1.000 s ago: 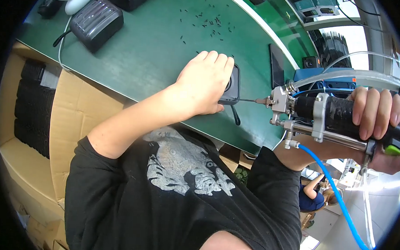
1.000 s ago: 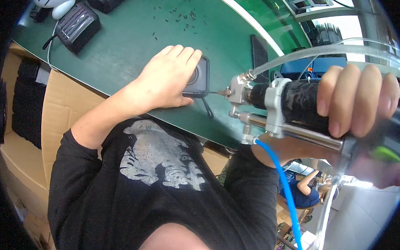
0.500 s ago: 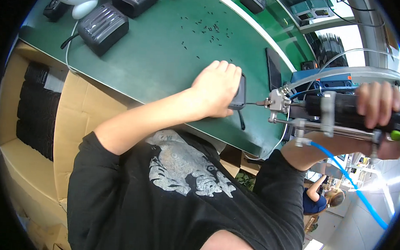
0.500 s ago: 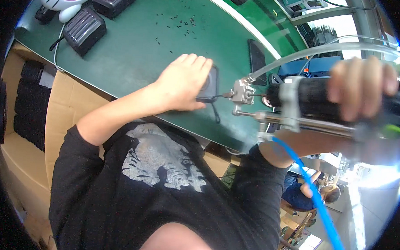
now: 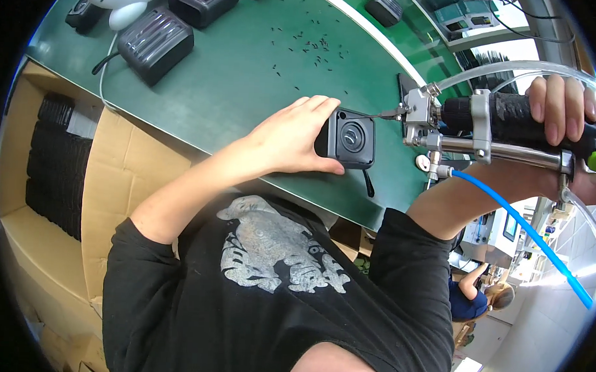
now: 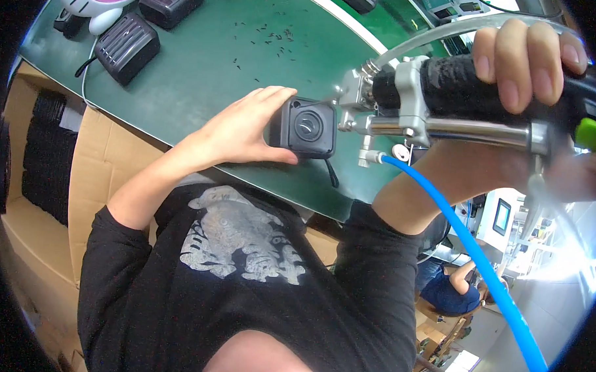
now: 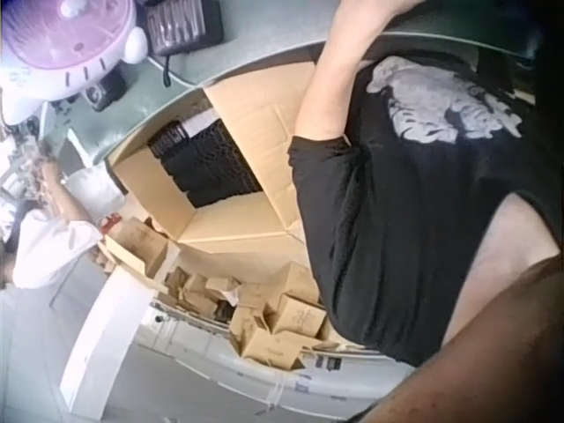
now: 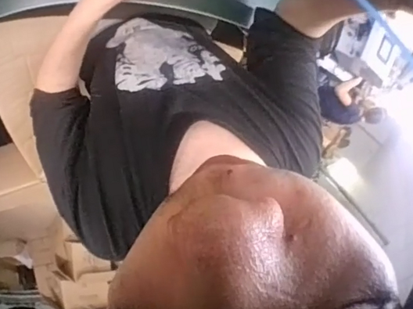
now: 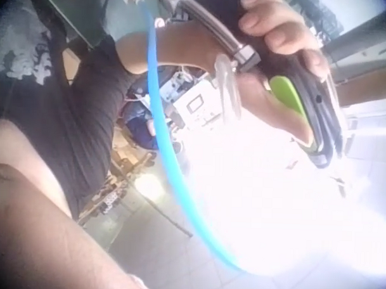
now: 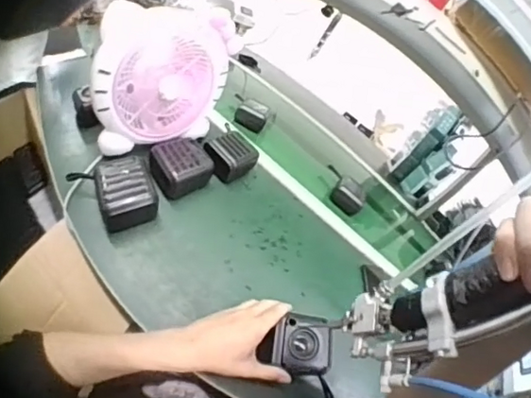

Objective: Assemble electronic speakers using an electric screwdriver on a production line.

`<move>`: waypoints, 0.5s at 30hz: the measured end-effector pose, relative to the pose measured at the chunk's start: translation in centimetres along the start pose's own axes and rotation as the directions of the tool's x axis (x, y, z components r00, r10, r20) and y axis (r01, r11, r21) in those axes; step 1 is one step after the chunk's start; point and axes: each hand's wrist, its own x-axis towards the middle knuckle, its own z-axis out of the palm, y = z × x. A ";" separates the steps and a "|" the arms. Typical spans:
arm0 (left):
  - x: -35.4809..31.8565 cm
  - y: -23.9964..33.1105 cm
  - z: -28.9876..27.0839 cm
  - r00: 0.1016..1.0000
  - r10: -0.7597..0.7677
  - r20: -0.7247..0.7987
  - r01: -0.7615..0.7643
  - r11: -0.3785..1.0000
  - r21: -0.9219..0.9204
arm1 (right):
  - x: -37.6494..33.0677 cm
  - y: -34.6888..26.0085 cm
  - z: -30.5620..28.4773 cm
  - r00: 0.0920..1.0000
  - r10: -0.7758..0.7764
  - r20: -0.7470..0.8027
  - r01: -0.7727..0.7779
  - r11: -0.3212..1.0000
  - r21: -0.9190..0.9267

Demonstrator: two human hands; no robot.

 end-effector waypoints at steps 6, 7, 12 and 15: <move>-0.2 -0.4 0.0 1.000 -0.006 0.001 0.006 1.000 -0.014 | 0.7 1.4 -0.8 0.986 0.166 0.036 -0.168 0.984 0.067; -0.2 -0.3 -0.1 1.000 -0.008 0.002 0.008 1.000 -0.013 | 0.6 1.7 -0.3 0.986 0.169 -0.011 -0.168 0.984 0.063; -0.2 -0.3 -0.4 1.000 0.004 -0.023 -0.004 1.000 0.009 | 0.3 3.1 -1.3 0.961 0.264 0.088 -0.269 0.962 0.045; -0.2 -0.4 -0.4 0.999 0.035 -0.039 -0.034 0.999 0.031 | -0.4 3.9 -0.5 0.973 0.230 0.005 -0.230 0.972 0.051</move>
